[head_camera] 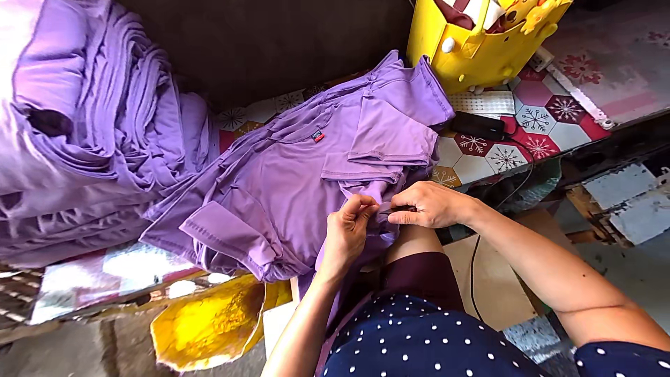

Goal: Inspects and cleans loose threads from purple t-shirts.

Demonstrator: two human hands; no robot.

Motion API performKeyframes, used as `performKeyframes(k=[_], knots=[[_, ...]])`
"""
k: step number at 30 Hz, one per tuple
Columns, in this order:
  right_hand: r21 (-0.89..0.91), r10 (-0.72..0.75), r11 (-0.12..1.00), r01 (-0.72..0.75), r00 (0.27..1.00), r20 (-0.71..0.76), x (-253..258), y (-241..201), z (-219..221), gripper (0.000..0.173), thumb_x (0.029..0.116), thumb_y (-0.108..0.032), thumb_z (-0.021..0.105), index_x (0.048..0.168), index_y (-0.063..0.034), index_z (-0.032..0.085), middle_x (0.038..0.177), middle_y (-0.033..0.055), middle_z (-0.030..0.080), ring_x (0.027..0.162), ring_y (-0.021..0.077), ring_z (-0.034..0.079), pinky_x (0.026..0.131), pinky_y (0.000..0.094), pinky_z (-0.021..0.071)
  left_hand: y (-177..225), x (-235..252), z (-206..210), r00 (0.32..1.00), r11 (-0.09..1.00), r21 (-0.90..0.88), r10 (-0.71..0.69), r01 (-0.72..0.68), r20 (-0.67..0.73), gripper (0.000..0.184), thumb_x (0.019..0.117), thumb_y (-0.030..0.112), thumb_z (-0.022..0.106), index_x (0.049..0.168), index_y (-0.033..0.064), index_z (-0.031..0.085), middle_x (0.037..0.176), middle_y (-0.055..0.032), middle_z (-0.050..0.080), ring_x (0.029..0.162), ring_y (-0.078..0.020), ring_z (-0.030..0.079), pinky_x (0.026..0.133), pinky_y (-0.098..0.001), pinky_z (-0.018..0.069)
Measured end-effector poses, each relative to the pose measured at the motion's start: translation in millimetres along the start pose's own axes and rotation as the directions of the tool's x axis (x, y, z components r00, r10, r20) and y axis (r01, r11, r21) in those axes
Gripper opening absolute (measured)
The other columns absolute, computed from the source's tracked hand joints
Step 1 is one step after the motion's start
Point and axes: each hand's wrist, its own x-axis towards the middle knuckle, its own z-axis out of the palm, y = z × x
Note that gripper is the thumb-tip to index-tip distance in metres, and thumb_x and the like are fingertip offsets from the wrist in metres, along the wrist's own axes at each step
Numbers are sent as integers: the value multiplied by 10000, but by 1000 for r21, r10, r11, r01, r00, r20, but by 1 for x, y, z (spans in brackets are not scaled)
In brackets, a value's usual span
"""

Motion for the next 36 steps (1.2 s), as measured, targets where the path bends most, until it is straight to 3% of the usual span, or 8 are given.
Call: performKeyframes(k=[9, 14, 17, 23, 27, 30, 33, 36], knots=[[28, -52, 998, 57, 989, -139, -2, 6, 5, 452, 1025, -369, 544, 667, -100, 605, 546, -34, 471, 518, 77, 479, 490, 303, 358, 1, 0, 3, 999, 999, 2, 37, -37, 1, 50, 964, 38, 653, 957, 29, 701, 779, 44, 688, 667, 47, 603, 658, -139, 517], [481, 181, 874, -70, 965, -188, 0, 16, 19, 319, 942, -313, 713, 1124, -52, 703, 965, -11, 700, 789, 0, 614, 716, 204, 527, -1, 1, 1, 999, 996, -79, -44, 44, 7, 47, 976, 40, 638, 981, 52, 683, 762, 70, 671, 649, 44, 593, 640, -145, 517], [716, 301, 695, -69, 932, -202, 3, 7, 34, 26, 913, -54, 725, 903, -60, 702, 763, -63, 660, 696, -22, 597, 685, 178, 516, -3, 4, -5, 994, 993, -75, -96, 92, -45, 56, 981, 40, 629, 972, 54, 681, 809, 59, 695, 727, 23, 641, 701, -176, 551], [756, 357, 652, 59, 856, -374, 0, -5, 40, 89, 934, -19, 655, 880, -75, 699, 731, -80, 635, 628, -26, 551, 603, 156, 481, -17, -13, -82, 962, 976, 194, -43, 98, -270, 148, 1019, 79, 558, 1045, -32, 653, 942, -22, 707, 864, -35, 672, 830, -268, 571], [770, 392, 634, 68, 830, -396, -2, -9, 42, 81, 925, -24, 668, 885, -79, 710, 737, -78, 649, 644, -26, 571, 617, 156, 495, -25, -82, -197, 758, 683, 519, -80, 515, -647, 310, 1029, 153, 549, 1125, -131, 628, 1048, -280, 676, 950, -327, 677, 858, -480, 542], [787, 418, 614, 60, 821, -389, 0, -14, 45, 61, 901, -29, 704, 877, -82, 717, 737, -73, 661, 657, -22, 589, 629, 160, 508, -31, -124, -247, 449, 402, 371, -119, 837, -886, 549, 958, 177, 584, 1435, -80, 492, 1527, -397, 329, 1416, -557, 340, 1154, -636, 304], [765, 434, 641, 56, 796, -422, 7, -19, 51, 95, 933, -26, 666, 860, -77, 699, 740, -67, 642, 675, -14, 585, 650, 168, 508, 1, -105, -196, 688, 595, 581, 63, 556, -723, 545, 907, 147, 711, 1316, -178, 555, 1453, -463, 370, 1351, -577, 401, 1104, -589, 375], [736, 469, 676, 32, 752, -464, 11, -31, 54, 87, 949, -34, 657, 879, -69, 694, 740, -60, 641, 674, -16, 590, 655, 168, 516, 18, -67, -103, 905, 812, 575, 167, 99, -392, 354, 908, 273, 766, 1011, -62, 710, 1230, -293, 603, 1124, -298, 622, 924, -369, 536]])
